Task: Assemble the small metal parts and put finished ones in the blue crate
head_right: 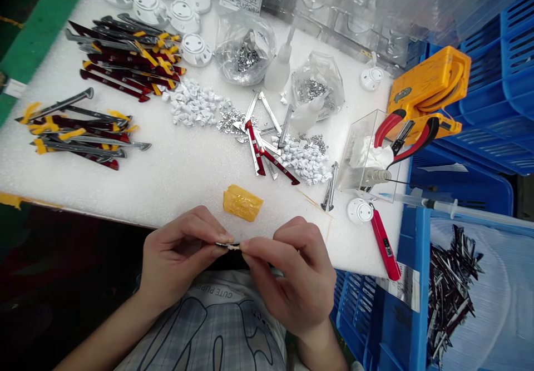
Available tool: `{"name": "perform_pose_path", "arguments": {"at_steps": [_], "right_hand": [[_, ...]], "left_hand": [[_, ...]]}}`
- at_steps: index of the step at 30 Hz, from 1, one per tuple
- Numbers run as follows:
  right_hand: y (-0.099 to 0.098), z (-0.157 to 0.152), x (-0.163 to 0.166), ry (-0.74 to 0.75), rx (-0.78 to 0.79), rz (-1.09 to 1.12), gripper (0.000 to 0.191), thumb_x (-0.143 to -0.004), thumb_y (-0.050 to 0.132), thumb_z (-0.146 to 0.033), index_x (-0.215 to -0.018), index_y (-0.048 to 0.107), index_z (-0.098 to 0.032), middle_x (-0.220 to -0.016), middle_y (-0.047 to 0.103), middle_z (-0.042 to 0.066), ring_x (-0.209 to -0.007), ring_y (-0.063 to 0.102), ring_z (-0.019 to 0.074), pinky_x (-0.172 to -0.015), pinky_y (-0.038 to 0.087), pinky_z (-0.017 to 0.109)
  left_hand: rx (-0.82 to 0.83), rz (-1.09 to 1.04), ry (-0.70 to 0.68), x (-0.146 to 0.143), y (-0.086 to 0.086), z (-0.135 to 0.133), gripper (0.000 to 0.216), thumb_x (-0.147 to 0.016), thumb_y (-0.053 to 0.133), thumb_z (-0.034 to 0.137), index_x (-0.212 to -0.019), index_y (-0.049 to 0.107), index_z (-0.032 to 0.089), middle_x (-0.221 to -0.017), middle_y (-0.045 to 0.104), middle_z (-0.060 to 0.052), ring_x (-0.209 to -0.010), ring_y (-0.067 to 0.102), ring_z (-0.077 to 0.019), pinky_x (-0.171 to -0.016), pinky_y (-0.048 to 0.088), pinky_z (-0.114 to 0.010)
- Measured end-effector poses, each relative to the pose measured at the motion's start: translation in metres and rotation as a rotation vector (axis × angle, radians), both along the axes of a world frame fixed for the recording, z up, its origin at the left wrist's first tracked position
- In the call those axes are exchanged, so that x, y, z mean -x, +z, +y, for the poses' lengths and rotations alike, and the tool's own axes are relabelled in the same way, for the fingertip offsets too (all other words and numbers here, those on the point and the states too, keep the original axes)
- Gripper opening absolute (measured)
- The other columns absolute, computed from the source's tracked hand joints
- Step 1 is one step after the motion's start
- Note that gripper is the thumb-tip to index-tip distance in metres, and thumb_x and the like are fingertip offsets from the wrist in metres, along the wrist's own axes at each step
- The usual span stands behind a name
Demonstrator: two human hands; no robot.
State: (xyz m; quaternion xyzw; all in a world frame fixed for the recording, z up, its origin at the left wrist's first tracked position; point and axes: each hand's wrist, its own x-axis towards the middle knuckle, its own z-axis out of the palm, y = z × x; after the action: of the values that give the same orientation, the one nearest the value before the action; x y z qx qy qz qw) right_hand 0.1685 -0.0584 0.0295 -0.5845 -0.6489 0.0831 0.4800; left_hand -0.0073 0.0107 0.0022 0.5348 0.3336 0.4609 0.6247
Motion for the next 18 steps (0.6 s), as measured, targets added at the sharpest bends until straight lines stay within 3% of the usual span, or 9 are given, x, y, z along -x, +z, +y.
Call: {"name": "perform_pose_path", "arguments": {"at_steps": [18], "right_hand": [[-0.0076,0.0004,0.005,0.044,0.046,0.131,0.034,-0.095,0.073,0.005,-0.113,0.08,-0.022,-0.089,0.07,0.0,-0.072,0.062,0.0159,-0.057,0.05,0.032]], "left_hand": [[0.018,0.03,-0.003,0.0005,0.0001,0.0001,0.029,-0.103,0.092,0.049,-0.085,0.089,0.025,-0.074,0.082,-0.004,-0.064,0.071,-0.0164,-0.058,0.056,-0.026]]}}
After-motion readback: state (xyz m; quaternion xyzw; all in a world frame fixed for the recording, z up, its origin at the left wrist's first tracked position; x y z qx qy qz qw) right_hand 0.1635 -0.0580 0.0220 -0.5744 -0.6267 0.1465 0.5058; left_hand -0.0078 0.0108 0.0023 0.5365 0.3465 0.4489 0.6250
